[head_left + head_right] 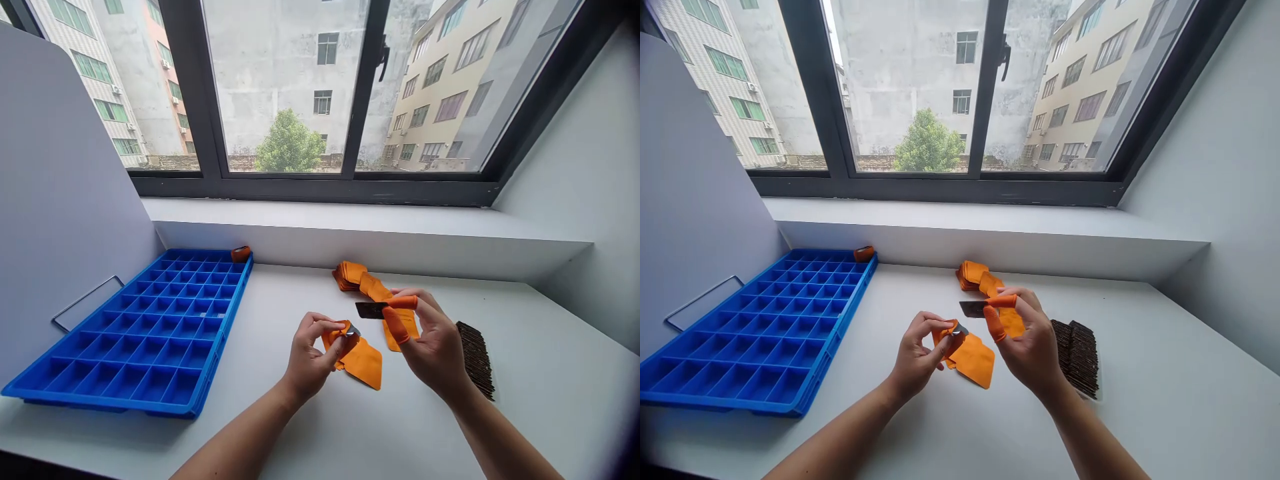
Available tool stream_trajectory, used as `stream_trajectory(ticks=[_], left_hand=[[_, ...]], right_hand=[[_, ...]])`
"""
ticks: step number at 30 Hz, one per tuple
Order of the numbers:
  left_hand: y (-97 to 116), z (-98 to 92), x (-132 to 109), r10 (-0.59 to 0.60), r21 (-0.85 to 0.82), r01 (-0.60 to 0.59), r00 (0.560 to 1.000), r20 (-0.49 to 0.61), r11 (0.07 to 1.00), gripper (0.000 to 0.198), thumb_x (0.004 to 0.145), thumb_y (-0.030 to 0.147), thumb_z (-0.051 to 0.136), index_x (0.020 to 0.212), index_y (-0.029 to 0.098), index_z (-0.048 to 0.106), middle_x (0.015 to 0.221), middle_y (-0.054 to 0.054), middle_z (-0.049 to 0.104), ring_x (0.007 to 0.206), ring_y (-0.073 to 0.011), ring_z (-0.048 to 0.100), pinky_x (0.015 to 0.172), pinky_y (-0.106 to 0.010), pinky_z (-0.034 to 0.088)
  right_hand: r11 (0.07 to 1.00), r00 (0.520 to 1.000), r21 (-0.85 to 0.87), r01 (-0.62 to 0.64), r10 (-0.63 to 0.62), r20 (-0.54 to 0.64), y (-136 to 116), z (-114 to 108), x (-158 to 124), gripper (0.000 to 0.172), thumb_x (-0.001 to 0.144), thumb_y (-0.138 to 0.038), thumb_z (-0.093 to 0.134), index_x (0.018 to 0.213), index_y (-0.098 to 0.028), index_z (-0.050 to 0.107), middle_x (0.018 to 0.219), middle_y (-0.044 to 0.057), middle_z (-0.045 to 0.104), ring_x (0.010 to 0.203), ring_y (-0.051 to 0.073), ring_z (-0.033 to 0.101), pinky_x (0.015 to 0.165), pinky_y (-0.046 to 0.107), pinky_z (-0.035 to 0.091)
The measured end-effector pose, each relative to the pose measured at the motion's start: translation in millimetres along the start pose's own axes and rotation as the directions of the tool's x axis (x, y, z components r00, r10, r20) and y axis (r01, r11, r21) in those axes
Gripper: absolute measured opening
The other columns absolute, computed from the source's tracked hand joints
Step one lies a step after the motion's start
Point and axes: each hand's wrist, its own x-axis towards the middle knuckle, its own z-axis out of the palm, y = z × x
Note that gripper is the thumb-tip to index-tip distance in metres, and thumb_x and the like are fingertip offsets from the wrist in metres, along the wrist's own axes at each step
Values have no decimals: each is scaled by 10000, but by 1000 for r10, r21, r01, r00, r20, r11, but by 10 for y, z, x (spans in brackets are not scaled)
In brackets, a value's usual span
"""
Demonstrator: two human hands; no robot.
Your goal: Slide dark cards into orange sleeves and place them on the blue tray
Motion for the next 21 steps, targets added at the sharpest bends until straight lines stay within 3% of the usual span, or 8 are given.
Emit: stream_trajectory(ticks=[10, 12, 15, 17, 21], left_hand=[[-56, 58, -74, 33, 69, -34, 999, 22, 997, 176, 998, 350, 742, 1127, 231, 742, 1128, -82, 534, 886, -168, 655, 406, -137, 510], [-58, 50, -77, 56, 86, -58, 998, 22, 995, 166, 1007, 350, 735, 1123, 230, 722, 1114, -82, 535, 907, -178, 653, 470, -169, 544], [-65, 41, -77, 118, 139, -118, 993, 9, 983, 141, 1020, 332, 727, 1107, 228, 691, 1091, -84, 557, 964, -204, 642, 713, -291, 635], [-66, 41, -82, 144, 163, -144, 989, 6, 976, 146, 1024, 334, 730, 1101, 232, 659, 1077, -82, 570, 964, -212, 628, 813, -356, 623], [-46, 57, -105, 149, 132, -152, 988, 27, 980, 168, 1050, 342, 694, 1126, 253, 575, 1051, -61, 559, 888, -197, 593, 776, -368, 570]], right_hand=[[966, 978, 157, -207, 201, 55, 107, 74, -264, 237, 1023, -518, 678, 974, -287, 666, 1132, 75, 666, 1251, 347, 633, 1104, 565, 513], [957, 973, 173, -231, 224, 62, 108, 90, -279, 235, 1022, -514, 682, 970, -285, 666, 1128, 75, 665, 1248, 347, 630, 1104, 565, 509], [956, 974, 182, -228, 224, 42, 107, 116, -306, 221, 1019, -502, 689, 984, -284, 666, 1135, 79, 658, 1240, 346, 625, 1096, 569, 505], [954, 972, 188, -233, 232, 27, 108, 129, -320, 221, 1019, -501, 687, 994, -283, 664, 1123, 79, 654, 1222, 341, 628, 1077, 559, 515], [949, 966, 183, -259, 260, 19, 103, 139, -325, 228, 1024, -494, 679, 986, -270, 662, 1077, 72, 651, 1154, 312, 649, 1003, 492, 546]])
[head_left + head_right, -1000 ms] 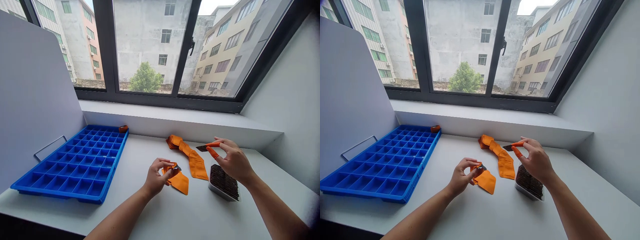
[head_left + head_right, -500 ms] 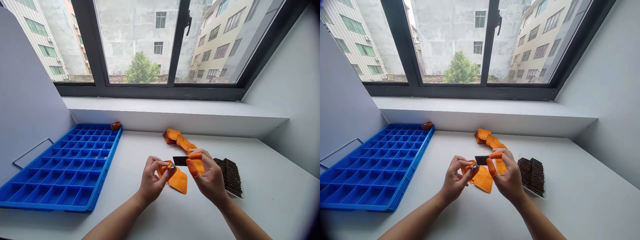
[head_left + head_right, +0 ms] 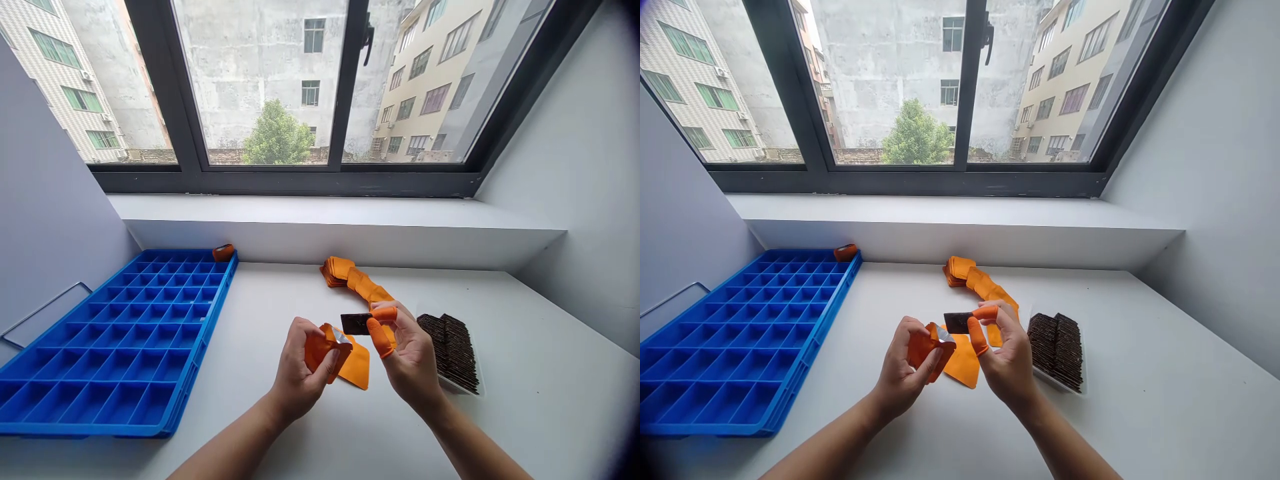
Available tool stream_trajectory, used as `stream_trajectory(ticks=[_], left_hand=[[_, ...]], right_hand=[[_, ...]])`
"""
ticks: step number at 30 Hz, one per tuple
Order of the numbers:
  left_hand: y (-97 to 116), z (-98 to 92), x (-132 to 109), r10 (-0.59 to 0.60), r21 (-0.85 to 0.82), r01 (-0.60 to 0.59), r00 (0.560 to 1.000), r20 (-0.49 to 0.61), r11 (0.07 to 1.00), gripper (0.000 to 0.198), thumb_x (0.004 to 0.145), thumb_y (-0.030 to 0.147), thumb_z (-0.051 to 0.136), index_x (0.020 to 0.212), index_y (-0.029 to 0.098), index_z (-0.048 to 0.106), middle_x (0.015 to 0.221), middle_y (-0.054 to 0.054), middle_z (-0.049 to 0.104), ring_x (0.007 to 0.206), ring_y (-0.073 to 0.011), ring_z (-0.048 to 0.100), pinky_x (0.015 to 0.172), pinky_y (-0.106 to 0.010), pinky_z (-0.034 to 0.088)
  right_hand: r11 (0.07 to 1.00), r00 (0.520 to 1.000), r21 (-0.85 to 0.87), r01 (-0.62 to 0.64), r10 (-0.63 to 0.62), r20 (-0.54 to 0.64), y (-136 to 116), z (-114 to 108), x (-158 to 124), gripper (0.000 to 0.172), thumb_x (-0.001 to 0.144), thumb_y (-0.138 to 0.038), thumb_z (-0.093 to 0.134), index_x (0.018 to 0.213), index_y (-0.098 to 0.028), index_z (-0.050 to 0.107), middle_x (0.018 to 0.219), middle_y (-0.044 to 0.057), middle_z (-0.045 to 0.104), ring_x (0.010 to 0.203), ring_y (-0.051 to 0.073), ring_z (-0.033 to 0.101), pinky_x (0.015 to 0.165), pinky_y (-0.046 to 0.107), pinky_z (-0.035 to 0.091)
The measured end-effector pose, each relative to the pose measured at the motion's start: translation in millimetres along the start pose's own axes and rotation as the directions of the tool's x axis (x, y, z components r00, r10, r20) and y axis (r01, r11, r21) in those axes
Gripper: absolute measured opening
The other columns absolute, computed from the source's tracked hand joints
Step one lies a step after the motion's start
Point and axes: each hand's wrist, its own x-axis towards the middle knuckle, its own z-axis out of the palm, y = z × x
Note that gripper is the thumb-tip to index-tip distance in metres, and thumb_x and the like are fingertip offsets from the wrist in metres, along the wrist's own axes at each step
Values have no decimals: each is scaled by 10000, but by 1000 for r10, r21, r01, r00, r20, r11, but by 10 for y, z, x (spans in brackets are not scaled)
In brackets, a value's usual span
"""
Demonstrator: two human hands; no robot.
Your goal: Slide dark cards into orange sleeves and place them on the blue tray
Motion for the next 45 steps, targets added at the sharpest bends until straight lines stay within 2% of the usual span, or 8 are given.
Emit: stream_trajectory(ticks=[5, 10, 24, 28, 31, 36, 41, 45], left_hand=[[22, 13, -11, 53, -38, -52, 999, 10, 998, 202, 1060, 326, 663, 1190, 273, 518, 1063, -54, 529, 853, -185, 566, 723, -350, 543], [17, 11, -4, 100, -9, -100, 995, 8, 995, 241, 1031, 273, 691, 1191, 270, 511, 1049, -49, 535, 886, -194, 576, 767, -359, 548], [13, -18, -9, 83, 45, -82, 996, -18, 996, 322, 960, 148, 703, 1179, 259, 495, 1066, -51, 524, 932, -200, 544, 804, -334, 507], [-1, -16, -15, 100, 39, -100, 995, -3, 994, 355, 944, 118, 699, 1188, 258, 483, 1073, -50, 518, 920, -193, 546, 791, -324, 510], [-4, -18, -13, 129, 50, -130, 991, 20, 990, 390, 932, 113, 706, 1206, 261, 471, 1067, -45, 515, 908, -190, 546, 772, -317, 510], [-1, -17, -3, 153, 106, -155, 988, 20, 982, 493, 866, 125, 770, 1223, 264, 460, 1064, -42, 517, 925, -199, 551, 767, -321, 514], [-31, -5, -25, 116, 137, -118, 993, 24, 984, 677, 769, 252, 914, 1248, 280, 435, 1084, -23, 516, 866, -179, 573, 723, -307, 528], [-59, -12, -48, 115, 170, -120, 993, 37, 978, 762, 788, 282, 912, 1352, 290, 399, 1120, -29, 544, 824, -165, 607, 705, -308, 554]], right_hand=[[1000, 1000, 26, 18, -18, 2, -10, 16, -12, 188, 1027, -457, 682, 991, -274, 663, 1065, 65, 653, 1176, 298, 645, 970, 445, 557], [999, 998, 9, 50, -51, 41, 0, 35, -40, 146, 1035, -413, 670, 999, -272, 662, 1077, 77, 652, 1196, 305, 625, 968, 453, 548], [978, 983, -118, 175, -166, 80, -30, 11, -20, 119, 1018, -354, 668, 938, -268, 651, 1012, 60, 645, 1137, 305, 637, 989, 482, 535], [967, 969, -124, 221, -204, 137, -71, 11, -1, 97, 1012, -327, 666, 934, -272, 649, 990, 57, 630, 1120, 298, 624, 950, 463, 544], [966, 961, -102, 237, -218, 172, -90, 16, 0, 92, 1008, -319, 665, 934, -269, 648, 968, 52, 611, 1085, 285, 619, 1002, 481, 543], [980, 967, -73, 185, -168, 190, -87, 25, -23, 108, 1016, -353, 667, 944, -273, 659, 1026, 65, 642, 1161, 302, 623, 1012, 478, 538], [994, 975, -41, 104, -94, 199, -96, 46, -61, 163, 1017, -412, 679, 941, -267, 670, 1088, 76, 670, 1219, 322, 632, 994, 464, 540], [994, 978, -47, 102, -91, 190, -126, 61, -81, 186, 1014, -424, 680, 911, -268, 674, 1056, 66, 683, 1199, 324, 647, 986, 460, 540]])
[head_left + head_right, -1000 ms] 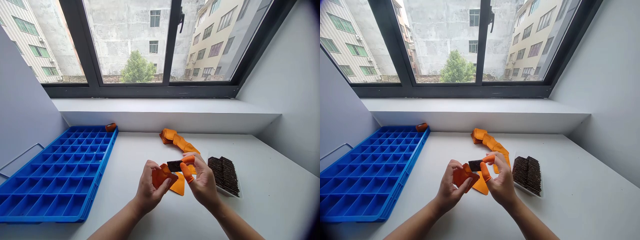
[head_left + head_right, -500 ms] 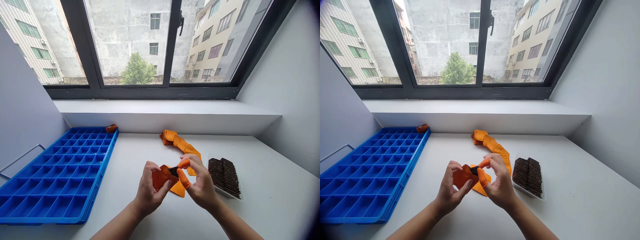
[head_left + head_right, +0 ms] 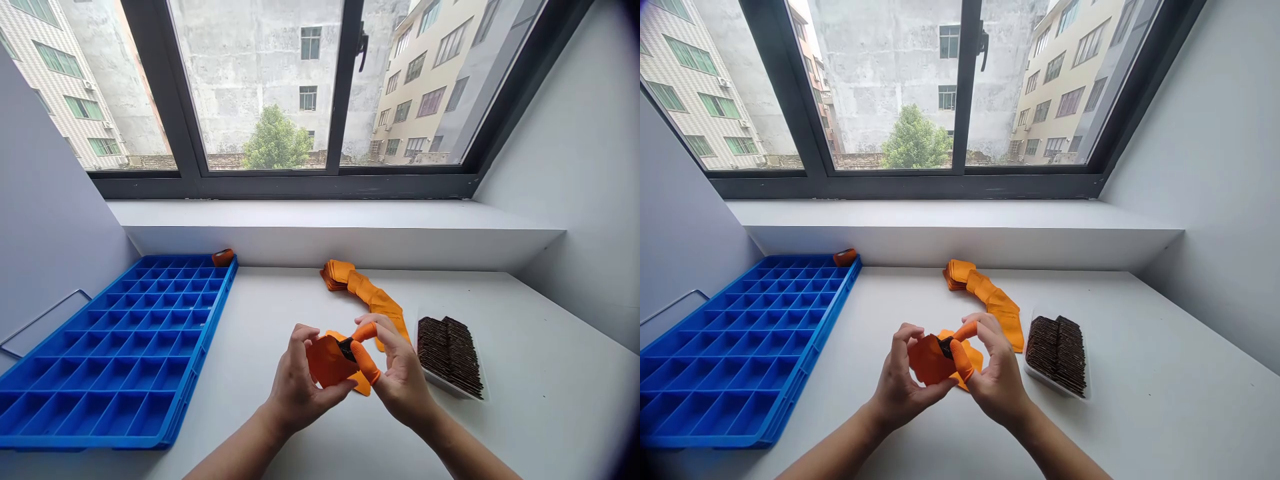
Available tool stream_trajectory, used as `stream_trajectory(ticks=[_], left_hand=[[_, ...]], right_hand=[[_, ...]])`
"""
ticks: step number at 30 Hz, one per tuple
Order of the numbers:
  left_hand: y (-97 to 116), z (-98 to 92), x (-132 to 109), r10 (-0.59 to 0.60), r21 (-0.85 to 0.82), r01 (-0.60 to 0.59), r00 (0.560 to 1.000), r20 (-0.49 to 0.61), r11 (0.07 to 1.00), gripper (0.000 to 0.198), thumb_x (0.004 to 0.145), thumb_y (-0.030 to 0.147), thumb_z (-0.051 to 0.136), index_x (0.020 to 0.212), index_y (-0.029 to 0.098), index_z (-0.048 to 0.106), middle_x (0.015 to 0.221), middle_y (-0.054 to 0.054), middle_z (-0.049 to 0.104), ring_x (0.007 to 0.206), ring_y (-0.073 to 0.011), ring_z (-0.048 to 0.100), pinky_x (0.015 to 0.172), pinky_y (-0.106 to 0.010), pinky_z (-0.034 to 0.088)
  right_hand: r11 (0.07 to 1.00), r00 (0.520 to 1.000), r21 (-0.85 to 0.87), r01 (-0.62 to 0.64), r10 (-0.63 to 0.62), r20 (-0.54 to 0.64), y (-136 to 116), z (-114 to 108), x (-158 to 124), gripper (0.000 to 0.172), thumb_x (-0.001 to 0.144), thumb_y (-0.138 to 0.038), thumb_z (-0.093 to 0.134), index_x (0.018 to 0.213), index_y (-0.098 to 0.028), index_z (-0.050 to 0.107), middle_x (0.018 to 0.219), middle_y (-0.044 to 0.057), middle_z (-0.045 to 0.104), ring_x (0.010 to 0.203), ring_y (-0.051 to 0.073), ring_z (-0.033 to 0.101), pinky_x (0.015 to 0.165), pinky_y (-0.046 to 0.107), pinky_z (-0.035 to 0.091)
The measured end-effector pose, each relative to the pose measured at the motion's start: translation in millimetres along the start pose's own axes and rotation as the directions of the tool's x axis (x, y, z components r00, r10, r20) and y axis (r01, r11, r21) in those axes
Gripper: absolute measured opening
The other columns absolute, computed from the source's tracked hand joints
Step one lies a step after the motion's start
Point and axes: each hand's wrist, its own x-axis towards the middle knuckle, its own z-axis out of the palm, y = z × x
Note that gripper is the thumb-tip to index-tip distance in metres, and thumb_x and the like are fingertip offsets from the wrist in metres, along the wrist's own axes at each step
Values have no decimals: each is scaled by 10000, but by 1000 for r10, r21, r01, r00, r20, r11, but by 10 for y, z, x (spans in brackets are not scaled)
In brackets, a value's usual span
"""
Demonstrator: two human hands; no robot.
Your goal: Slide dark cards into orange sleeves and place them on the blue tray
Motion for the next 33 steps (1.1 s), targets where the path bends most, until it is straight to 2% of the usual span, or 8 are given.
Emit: stream_trajectory(ticks=[4, 7, 11, 19, 24, 29, 33], left_hand=[[22, -32, 14, 15, 76, -18, 999, 48, 997, 649, 809, 252, 891, 1321, 285, 493, 1109, -39, 570, 860, -190, 642, 695, -319, 588], [45, -53, 36, 6, 115, -14, 998, 69, 993, 662, 796, 257, 911, 1349, 289, 548, 1140, -63, 577, 924, -221, 657, 701, -342, 629], [52, -55, 39, -13, 105, 6, 998, 68, 994, 737, 802, 252, 905, 1444, 298, 548, 1171, -83, 588, 944, -230, 662, 647, -325, 650], [38, -25, 17, -3, 82, -2, 998, 55, 997, 712, 821, 194, 859, 1448, 285, 534, 1150, -79, 603, 927, -218, 657, 600, -291, 641], [47, -29, 21, -26, 60, 24, 999, 39, 998, 723, 831, 173, 836, 1467, 291, 513, 1164, -83, 592, 883, -199, 641, 585, -282, 628], [66, -36, 29, -29, 46, 28, 999, 23, 999, 700, 844, 181, 823, 1458, 290, 506, 1154, -81, 593, 863, -195, 630, 556, -265, 605], [62, -32, 37, -34, 30, 34, 999, 9, 999, 695, 859, 211, 832, 1459, 289, 489, 1141, -75, 594, 843, -190, 620, 548, -261, 596]], right_hand=[[1000, 1000, -14, 11, -11, -19, -11, 7, -5, 202, 1012, -438, 681, 903, -268, 678, 1045, 71, 686, 1187, 329, 651, 976, 466, 548], [1000, 999, -24, 8, -9, -38, -5, 16, -9, 220, 1012, -457, 680, 905, -264, 681, 1054, 82, 690, 1192, 334, 647, 973, 473, 551], [999, 998, -46, 4, -7, -61, -4, 47, -26, 221, 1007, -459, 695, 898, -267, 685, 1076, 79, 693, 1186, 328, 647, 968, 466, 550], [999, 999, -54, -1, -2, -49, 7, 109, -79, 219, 1008, -483, 699, 968, -268, 714, 1094, 87, 695, 1197, 332, 654, 959, 474, 571], [992, 995, -102, 75, -82, -63, -20, 114, -63, 168, 990, -432, 726, 1064, -281, 725, 1129, 96, 673, 1227, 348, 631, 993, 516, 566], [969, 973, -160, 187, -205, -107, -33, 121, -54, 194, 973, -335, 734, 1156, -287, 694, 1123, 91, 636, 1187, 343, 627, 989, 547, 559], [958, 958, -182, 224, -250, -138, -13, 115, -49, 206, 984, -283, 700, 1186, -281, 658, 1127, 94, 620, 1159, 337, 619, 965, 558, 558]])
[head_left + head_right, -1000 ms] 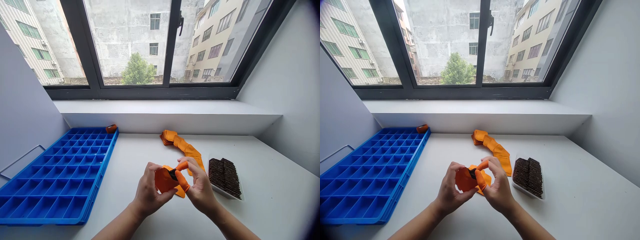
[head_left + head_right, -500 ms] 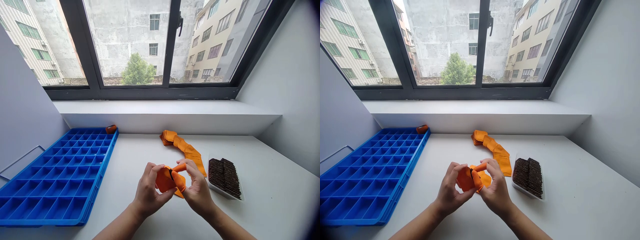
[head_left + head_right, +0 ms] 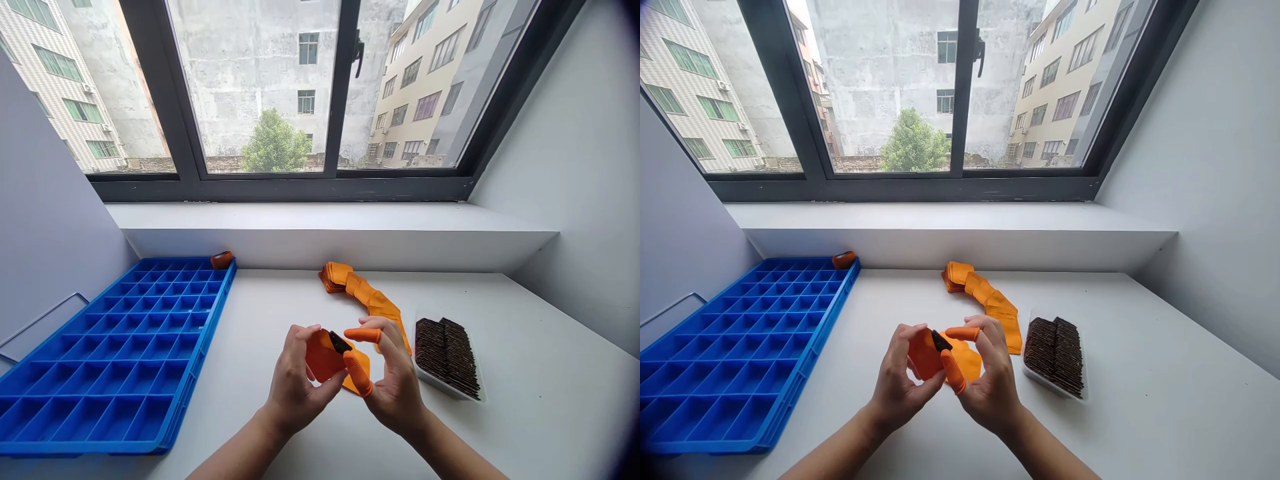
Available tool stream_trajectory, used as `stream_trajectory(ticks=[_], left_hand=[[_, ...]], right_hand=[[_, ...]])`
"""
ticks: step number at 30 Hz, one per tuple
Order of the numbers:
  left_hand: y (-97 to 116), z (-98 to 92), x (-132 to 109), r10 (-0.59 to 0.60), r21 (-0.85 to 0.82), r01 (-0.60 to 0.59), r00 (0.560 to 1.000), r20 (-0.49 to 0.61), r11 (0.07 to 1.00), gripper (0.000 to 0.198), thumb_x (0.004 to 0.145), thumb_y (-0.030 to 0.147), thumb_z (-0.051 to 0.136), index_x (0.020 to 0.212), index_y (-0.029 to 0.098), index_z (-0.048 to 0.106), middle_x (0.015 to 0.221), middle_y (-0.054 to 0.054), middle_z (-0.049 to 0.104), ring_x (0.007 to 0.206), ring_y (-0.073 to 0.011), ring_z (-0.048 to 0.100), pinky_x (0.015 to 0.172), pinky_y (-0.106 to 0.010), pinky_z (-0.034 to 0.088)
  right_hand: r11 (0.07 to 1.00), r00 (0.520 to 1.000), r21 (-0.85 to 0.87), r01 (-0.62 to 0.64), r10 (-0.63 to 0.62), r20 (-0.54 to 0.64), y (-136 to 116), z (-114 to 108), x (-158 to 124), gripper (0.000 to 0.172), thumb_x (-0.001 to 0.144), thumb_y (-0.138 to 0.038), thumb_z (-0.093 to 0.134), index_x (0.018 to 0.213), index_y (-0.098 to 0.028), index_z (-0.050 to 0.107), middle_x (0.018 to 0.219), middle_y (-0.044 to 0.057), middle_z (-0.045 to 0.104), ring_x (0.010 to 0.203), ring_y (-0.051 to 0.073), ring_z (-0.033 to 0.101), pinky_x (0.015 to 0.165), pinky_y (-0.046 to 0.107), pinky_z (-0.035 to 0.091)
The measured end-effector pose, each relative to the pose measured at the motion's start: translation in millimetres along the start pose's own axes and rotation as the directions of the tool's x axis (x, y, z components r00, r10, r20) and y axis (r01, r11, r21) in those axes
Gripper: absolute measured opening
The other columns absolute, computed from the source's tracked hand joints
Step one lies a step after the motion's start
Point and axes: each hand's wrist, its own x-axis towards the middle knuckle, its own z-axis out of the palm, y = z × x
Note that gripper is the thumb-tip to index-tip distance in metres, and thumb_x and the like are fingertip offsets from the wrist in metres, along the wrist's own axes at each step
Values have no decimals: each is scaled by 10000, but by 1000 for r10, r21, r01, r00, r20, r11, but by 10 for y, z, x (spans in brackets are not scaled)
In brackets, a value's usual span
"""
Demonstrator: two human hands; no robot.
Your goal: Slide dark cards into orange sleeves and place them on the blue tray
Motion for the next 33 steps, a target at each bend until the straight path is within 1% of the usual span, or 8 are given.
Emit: stream_trajectory(ticks=[4, 9, 13, 18, 25, 31, 33], left_hand=[[7, 5, 3, -7, -3, 7, 1000, -4, 1000, 693, 865, 220, 838, 1453, 283, 478, 1151, -74, 598, 812, -174, 608, 540, -251, 580], [17, 4, 3, -11, -8, 11, 1000, -16, 1000, 663, 873, 208, 831, 1439, 277, 494, 1161, -79, 616, 856, -190, 637, 538, -244, 577], [22, 1, 9, -7, -11, 7, 1000, -24, 1000, 661, 877, 195, 825, 1441, 277, 491, 1184, -86, 613, 928, -208, 660, 545, -239, 583], [26, 4, 12, -7, -2, 7, 999, -33, 1000, 655, 881, 207, 825, 1440, 278, 491, 1173, -79, 610, 911, -202, 656, 554, -248, 576], [25, 5, 4, -10, -2, 10, 1000, -30, 1000, 636, 892, 202, 805, 1437, 276, 486, 1170, -79, 607, 959, -216, 663, 586, -259, 583], [4, 1, -16, -16, -12, 15, 1000, -22, 1000, 615, 906, 212, 788, 1438, 276, 486, 1123, -62, 591, 806, -172, 633, 501, -231, 526], [-8, 1, -16, -2, -9, 2, 1000, -20, 1000, 610, 916, 199, 772, 1445, 278, 480, 1115, -60, 585, 820, -176, 635, 543, -249, 548]], right_hand=[[999, 1000, 15, 29, -28, -3, 19, -1, 12, 209, 985, -249, 695, 1189, -280, 662, 1119, 88, 608, 1156, 327, 602, 960, 538, 545], [999, 999, 45, 29, -30, 31, 33, -9, -14, 201, 1021, -224, 618, 1191, -297, 697, 1120, 82, 606, 1180, 320, 589, 976, 532, 528], [997, 998, 79, 20, -24, 58, 51, -34, -37, 264, 1067, -229, 502, 1209, -306, 711, 1127, 83, 596, 1199, 317, 572, 998, 551, 512], [995, 994, 81, 60, -67, 84, 93, -54, -39, 340, 1082, -231, 435, 1238, -317, 725, 1079, 79, 582, 1182, 319, 565, 1008, 581, 497], [989, 980, 50, 140, -146, 137, 112, -54, -37, 356, 1017, -223, 495, 1276, -312, 722, 1071, 82, 581, 1180, 338, 567, 953, 566, 517], [982, 965, 33, 187, -190, 179, 81, -50, -8, 340, 978, -177, 554, 1251, -305, 710, 1086, 81, 576, 1173, 331, 564, 934, 555, 537], [978, 960, 28, 205, -207, 189, 78, -49, -5, 300, 971, -181, 576, 1218, -290, 706, 1082, 82, 572, 1170, 333, 562, 930, 551, 540]])
